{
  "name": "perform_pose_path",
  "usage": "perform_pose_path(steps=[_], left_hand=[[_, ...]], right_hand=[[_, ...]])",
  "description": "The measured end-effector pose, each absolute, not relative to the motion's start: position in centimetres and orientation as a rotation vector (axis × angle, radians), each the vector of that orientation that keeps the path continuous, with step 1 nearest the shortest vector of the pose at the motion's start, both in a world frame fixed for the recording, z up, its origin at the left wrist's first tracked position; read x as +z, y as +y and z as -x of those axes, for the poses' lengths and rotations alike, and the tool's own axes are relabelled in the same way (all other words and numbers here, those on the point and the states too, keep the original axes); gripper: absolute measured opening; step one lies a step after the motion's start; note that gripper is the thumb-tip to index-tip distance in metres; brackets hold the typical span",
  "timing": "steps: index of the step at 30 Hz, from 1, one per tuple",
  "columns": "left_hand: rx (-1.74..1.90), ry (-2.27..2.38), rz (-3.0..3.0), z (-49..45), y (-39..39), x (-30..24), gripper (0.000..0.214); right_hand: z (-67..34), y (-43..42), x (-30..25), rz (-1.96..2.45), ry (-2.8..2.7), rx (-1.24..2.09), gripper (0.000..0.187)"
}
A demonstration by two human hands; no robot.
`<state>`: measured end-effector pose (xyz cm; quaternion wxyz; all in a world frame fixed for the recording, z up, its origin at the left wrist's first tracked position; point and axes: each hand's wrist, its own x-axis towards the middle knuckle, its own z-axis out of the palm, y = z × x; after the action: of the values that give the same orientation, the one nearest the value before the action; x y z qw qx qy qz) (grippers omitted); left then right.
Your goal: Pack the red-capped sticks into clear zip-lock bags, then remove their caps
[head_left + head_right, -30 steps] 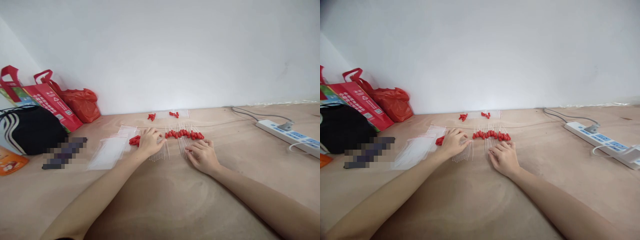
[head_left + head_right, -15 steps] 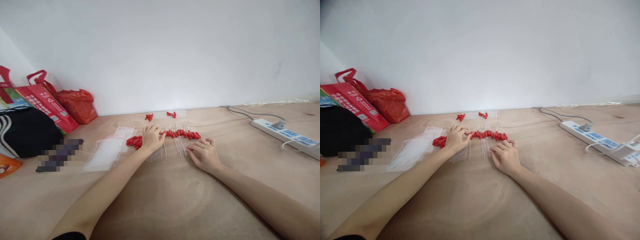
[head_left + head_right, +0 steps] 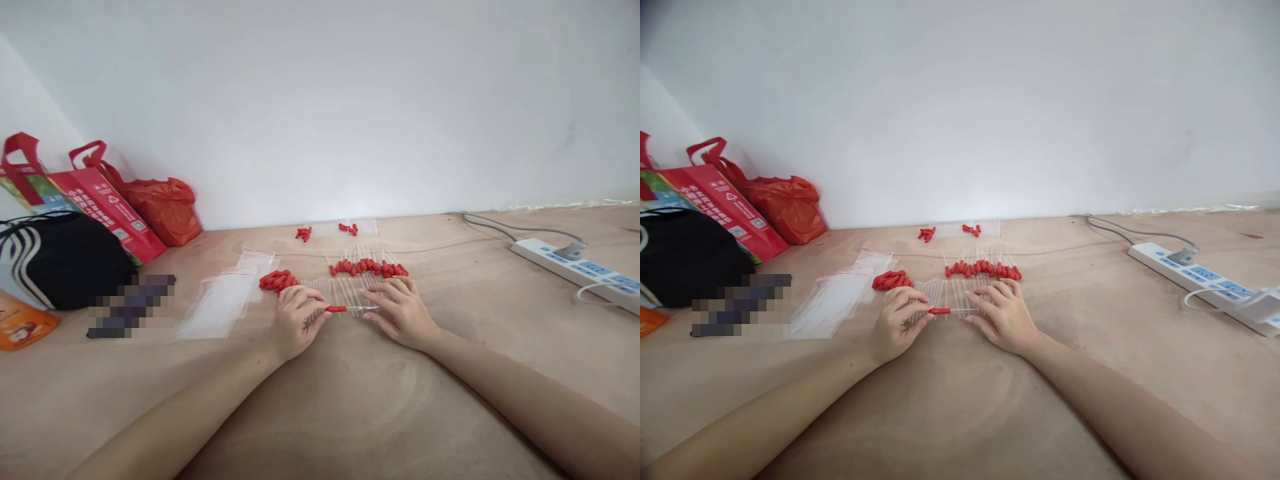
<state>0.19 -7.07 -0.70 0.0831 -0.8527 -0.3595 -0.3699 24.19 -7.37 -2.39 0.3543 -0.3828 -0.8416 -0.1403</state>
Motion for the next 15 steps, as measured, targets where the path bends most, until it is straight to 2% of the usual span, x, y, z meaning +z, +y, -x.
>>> perform_pose_path(steps=[6,13,15], left_hand=[[-1.12,-0.976,2.574,-0.5,-7.2,-0.8,0.008],[-0.98,-0.988,2.704,-1.3,-7.3,-0.7,0.027],[-0.965,-0.92,2.729,-1.6,-7.2,-0.7,0.023]], right_hand=[[-23.3,-7.4,-2.5,0.869,-2.177,-0.326,0.02],[-22.6,-7.9,-2.4,0.83,-2.195,-0.373,0.018],[-22.3,-8.0,-2.3,0.811,-2.201,-0.375,0.019]])
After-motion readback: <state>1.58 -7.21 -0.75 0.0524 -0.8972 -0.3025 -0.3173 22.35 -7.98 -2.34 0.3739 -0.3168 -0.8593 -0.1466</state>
